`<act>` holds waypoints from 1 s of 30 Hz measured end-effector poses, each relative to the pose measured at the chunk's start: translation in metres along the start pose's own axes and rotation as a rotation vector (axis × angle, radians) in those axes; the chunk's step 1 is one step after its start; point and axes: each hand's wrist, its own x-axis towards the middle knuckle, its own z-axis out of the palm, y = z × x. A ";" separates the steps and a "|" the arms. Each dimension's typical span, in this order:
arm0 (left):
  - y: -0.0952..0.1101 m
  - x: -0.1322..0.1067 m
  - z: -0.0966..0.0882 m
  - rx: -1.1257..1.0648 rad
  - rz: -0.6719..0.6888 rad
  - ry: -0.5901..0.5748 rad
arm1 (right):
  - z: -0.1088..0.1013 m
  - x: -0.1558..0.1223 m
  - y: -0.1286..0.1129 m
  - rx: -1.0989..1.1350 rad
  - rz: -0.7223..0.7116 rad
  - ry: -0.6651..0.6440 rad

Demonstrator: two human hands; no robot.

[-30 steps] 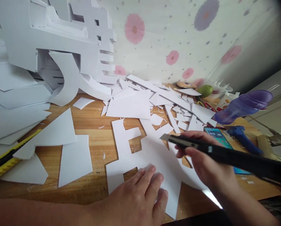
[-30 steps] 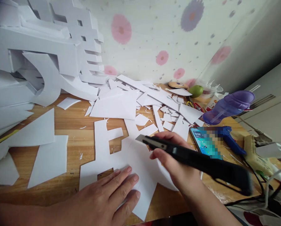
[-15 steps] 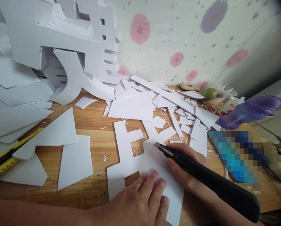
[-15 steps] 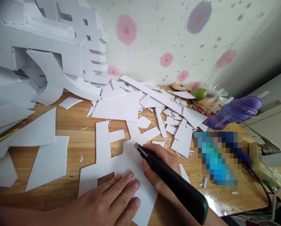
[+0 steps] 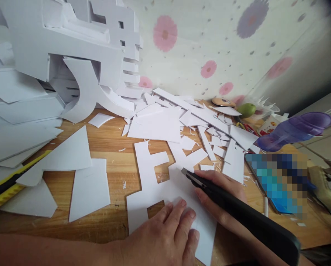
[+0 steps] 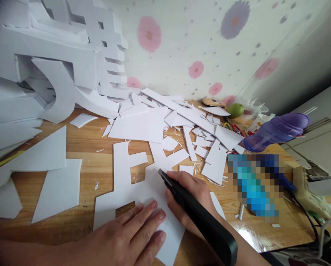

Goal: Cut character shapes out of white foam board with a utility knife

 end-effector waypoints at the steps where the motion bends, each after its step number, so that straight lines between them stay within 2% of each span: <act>1: -0.001 0.001 -0.001 -0.004 0.007 -0.013 | -0.001 0.000 0.000 -0.001 -0.008 -0.014; 4: -0.004 0.004 -0.010 -0.012 0.014 -0.043 | -0.006 -0.002 0.000 0.006 -0.016 -0.047; 8: -0.005 0.010 -0.022 -0.034 -0.011 -0.166 | -0.013 -0.003 0.001 0.031 -0.020 -0.086; 12: -0.005 0.010 -0.019 -0.025 -0.026 -0.063 | -0.019 -0.005 0.001 0.039 -0.037 -0.122; 15: -0.006 0.010 -0.019 -0.048 -0.018 -0.067 | -0.023 -0.008 0.001 0.019 -0.067 -0.141; 21: -0.007 0.017 -0.040 -0.100 -0.074 -0.240 | -0.030 -0.016 0.006 -0.043 -0.085 -0.230; 27: -0.006 0.016 -0.045 -0.113 -0.051 -0.278 | -0.037 -0.023 0.007 -0.065 -0.110 -0.265; 30: -0.008 0.018 -0.048 -0.102 -0.014 -0.338 | -0.041 -0.024 0.005 -0.022 -0.131 -0.281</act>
